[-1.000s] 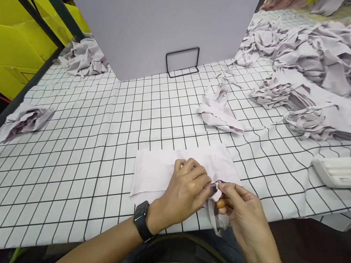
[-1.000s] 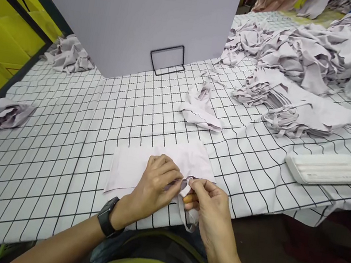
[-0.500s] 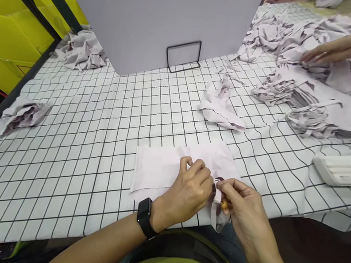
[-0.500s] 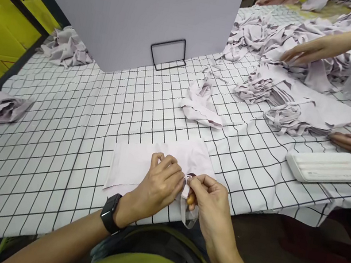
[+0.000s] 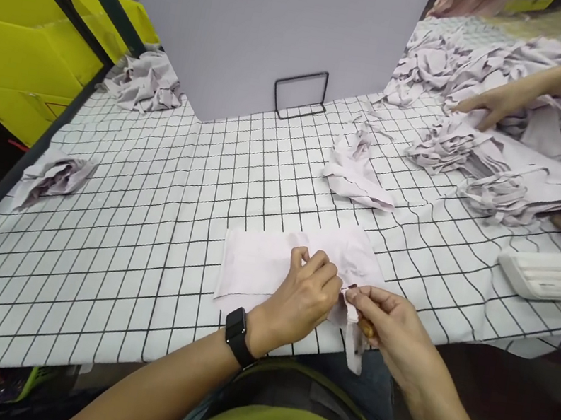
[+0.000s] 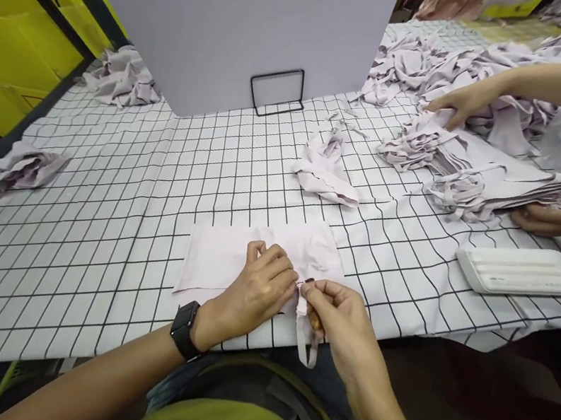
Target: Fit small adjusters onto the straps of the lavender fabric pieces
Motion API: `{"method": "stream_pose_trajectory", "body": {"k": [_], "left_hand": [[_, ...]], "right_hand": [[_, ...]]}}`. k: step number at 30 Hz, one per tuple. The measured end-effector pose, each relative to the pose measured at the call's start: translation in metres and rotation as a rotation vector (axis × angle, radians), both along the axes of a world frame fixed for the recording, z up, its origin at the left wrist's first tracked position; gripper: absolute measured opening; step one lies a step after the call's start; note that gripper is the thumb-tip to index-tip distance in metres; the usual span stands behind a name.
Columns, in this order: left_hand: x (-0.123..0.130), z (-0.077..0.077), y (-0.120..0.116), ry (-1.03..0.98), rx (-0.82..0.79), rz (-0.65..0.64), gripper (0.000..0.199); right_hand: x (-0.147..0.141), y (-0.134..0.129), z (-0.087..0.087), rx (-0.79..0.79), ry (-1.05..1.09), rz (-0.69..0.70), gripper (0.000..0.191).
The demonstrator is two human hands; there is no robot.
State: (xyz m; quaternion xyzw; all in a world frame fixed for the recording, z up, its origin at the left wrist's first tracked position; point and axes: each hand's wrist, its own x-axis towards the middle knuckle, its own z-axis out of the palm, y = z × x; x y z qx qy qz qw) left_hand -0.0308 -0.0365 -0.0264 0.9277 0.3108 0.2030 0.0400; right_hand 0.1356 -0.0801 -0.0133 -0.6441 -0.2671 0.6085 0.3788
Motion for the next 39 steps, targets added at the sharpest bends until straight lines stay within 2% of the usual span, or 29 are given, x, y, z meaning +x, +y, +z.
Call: {"method": "stream_pose_trajectory", "body": {"k": [4,7,8,10,12,13,15,17,20,23,26,29,32,35,39], "left_hand": [[-0.011,0.007,-0.015,-0.023,-0.126,-0.006,0.017],[-0.031,0.009,-0.027,-0.159,-0.202,0.045,0.023],[-0.039,0.008,-0.029,-0.223,-0.21,0.105,0.022],[-0.059,0.006,-0.032,-0.319,-0.192,0.282,0.02],[-0.078,0.005,-0.033,-0.346,-0.152,0.45,0.02],[-0.086,0.005,-0.035,-0.34,-0.142,0.497,0.019],[-0.096,0.005,-0.04,-0.308,-0.15,0.508,0.017],[-0.1,0.005,-0.048,-0.286,-0.183,0.465,0.015],[-0.099,0.002,-0.061,-0.261,-0.264,0.424,0.011],[-0.101,-0.003,-0.069,-0.24,-0.3,0.406,0.008],[-0.105,-0.009,-0.071,-0.252,-0.267,0.368,0.01],[-0.109,-0.011,-0.071,-0.27,-0.256,0.341,0.01],[-0.112,-0.011,-0.072,-0.266,-0.271,0.303,0.016],[-0.115,-0.011,-0.074,-0.24,-0.264,0.278,0.022],[-0.116,-0.014,-0.074,-0.204,-0.231,0.284,0.025]], "right_hand": [[0.012,-0.029,0.0,0.215,-0.432,0.18,0.038],[0.012,-0.053,0.002,0.244,-0.711,0.206,0.038],[0.01,-0.06,0.001,0.252,-0.699,0.244,0.04],[0.0,-0.069,-0.009,0.276,-0.501,0.447,0.042],[-0.016,-0.073,-0.029,0.295,-0.278,0.683,0.041],[-0.025,-0.074,-0.042,0.308,-0.238,0.744,0.041],[-0.044,-0.073,-0.068,0.365,-0.295,0.731,0.045],[-0.06,-0.069,-0.089,0.414,-0.317,0.741,0.045],[-0.076,-0.063,-0.101,0.484,-0.279,0.777,0.045],[-0.08,-0.062,-0.096,0.545,-0.24,0.785,0.041],[-0.079,-0.066,-0.09,0.569,-0.235,0.739,0.038],[-0.085,-0.07,-0.09,0.557,-0.259,0.633,0.045],[-0.094,-0.069,-0.086,0.567,-0.213,0.617,0.05],[-0.094,-0.073,-0.073,0.575,-0.169,0.658,0.046],[-0.074,-0.094,-0.048,0.542,-0.241,0.648,0.04]]}}
